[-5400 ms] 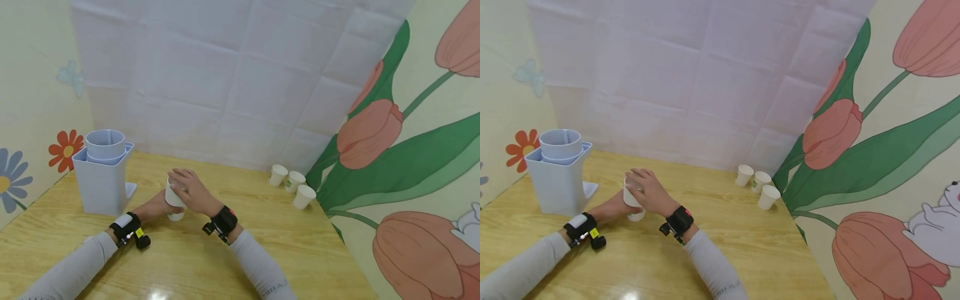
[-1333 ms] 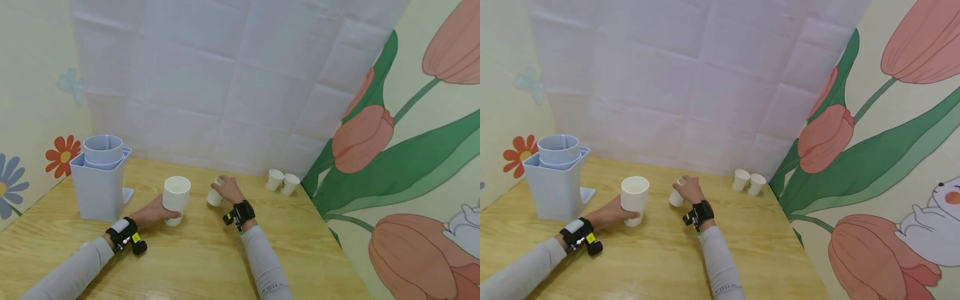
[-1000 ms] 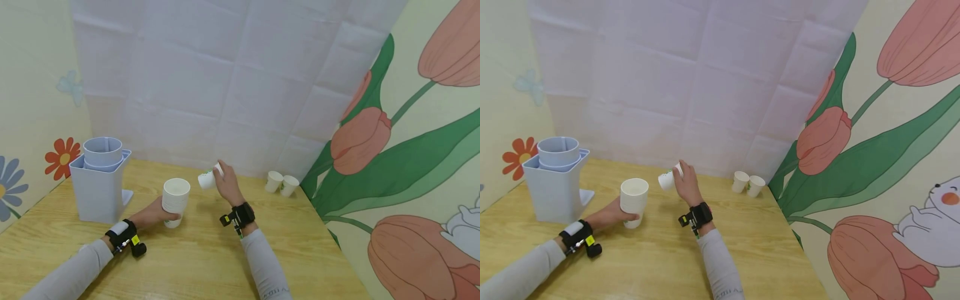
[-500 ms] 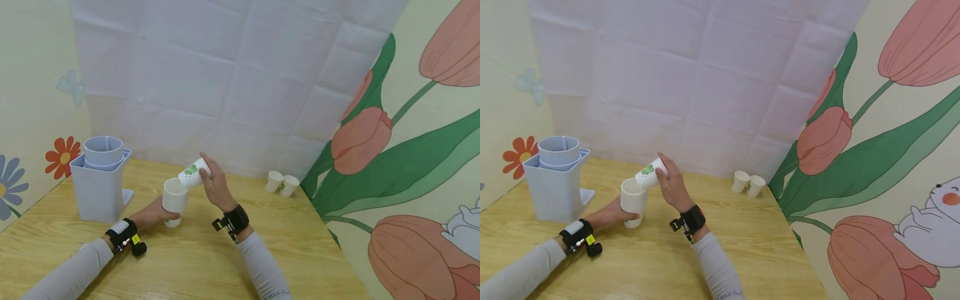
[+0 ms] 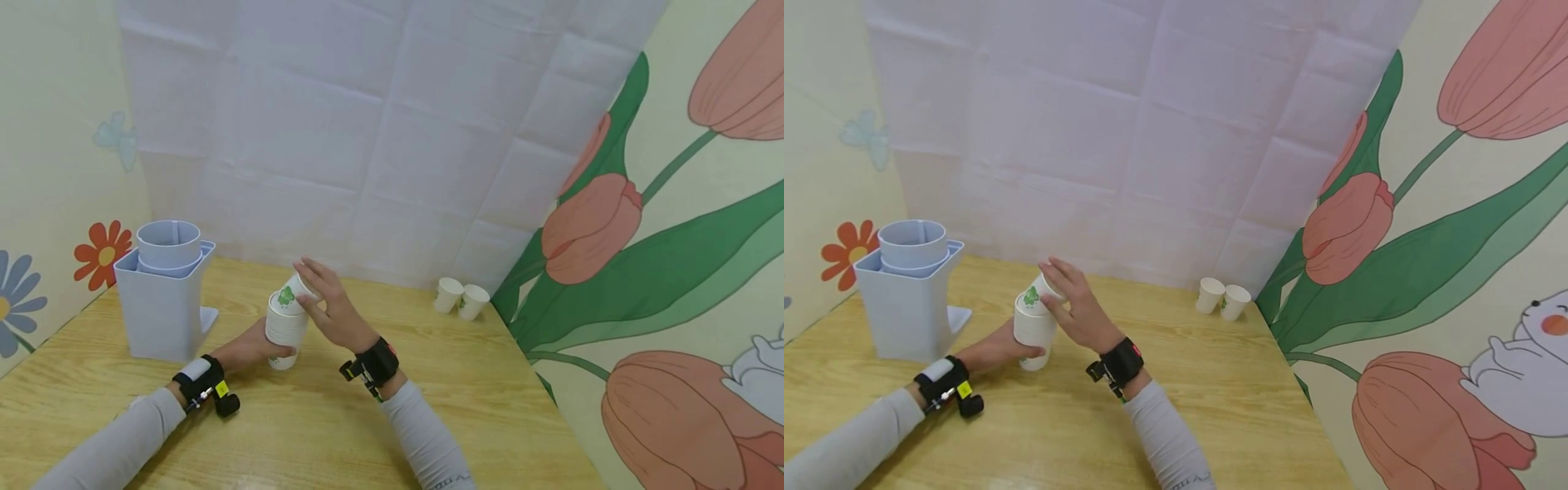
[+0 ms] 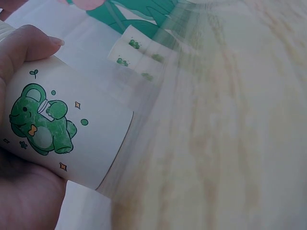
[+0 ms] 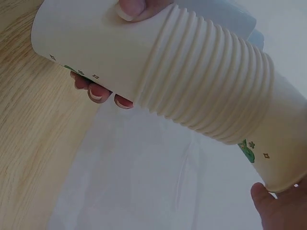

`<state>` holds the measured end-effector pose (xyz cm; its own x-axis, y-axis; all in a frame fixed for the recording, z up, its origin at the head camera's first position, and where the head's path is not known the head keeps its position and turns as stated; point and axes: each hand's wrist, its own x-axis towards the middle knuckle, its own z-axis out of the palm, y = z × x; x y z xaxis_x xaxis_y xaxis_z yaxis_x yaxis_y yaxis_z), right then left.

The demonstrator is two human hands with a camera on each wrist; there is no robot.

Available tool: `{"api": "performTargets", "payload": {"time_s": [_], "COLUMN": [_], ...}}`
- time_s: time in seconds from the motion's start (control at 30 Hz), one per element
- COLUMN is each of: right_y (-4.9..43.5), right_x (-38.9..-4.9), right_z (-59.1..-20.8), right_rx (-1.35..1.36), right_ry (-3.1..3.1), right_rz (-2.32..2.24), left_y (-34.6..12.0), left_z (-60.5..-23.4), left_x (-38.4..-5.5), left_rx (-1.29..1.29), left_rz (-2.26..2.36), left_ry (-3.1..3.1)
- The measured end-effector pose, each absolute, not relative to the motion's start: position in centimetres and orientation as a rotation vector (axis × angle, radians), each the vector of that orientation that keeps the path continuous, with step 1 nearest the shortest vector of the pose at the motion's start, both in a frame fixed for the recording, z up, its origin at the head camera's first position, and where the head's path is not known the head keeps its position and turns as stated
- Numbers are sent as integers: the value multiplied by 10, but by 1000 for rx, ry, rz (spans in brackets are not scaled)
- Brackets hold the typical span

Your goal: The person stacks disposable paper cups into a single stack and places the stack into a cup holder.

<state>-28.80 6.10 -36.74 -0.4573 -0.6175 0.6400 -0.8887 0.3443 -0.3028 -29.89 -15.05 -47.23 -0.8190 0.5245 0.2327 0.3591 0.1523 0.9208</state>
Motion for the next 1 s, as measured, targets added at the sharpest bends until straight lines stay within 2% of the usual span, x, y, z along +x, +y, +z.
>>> {"api": "performTargets", "payload": {"time_s": [0.77, 1.0], "right_y": [40, 42], "right_x": [-283, -283], "right_z": [-380, -383], "right_rx": [1456, 1445], "right_ry": [-2388, -2426], "right_rz": [660, 790], "left_y": [-151, -151], "left_z": [-471, -473], "left_x": [-303, -301], "left_rx": [924, 882], "left_rz": [1750, 1752], "left_ry": [2281, 2281]}}
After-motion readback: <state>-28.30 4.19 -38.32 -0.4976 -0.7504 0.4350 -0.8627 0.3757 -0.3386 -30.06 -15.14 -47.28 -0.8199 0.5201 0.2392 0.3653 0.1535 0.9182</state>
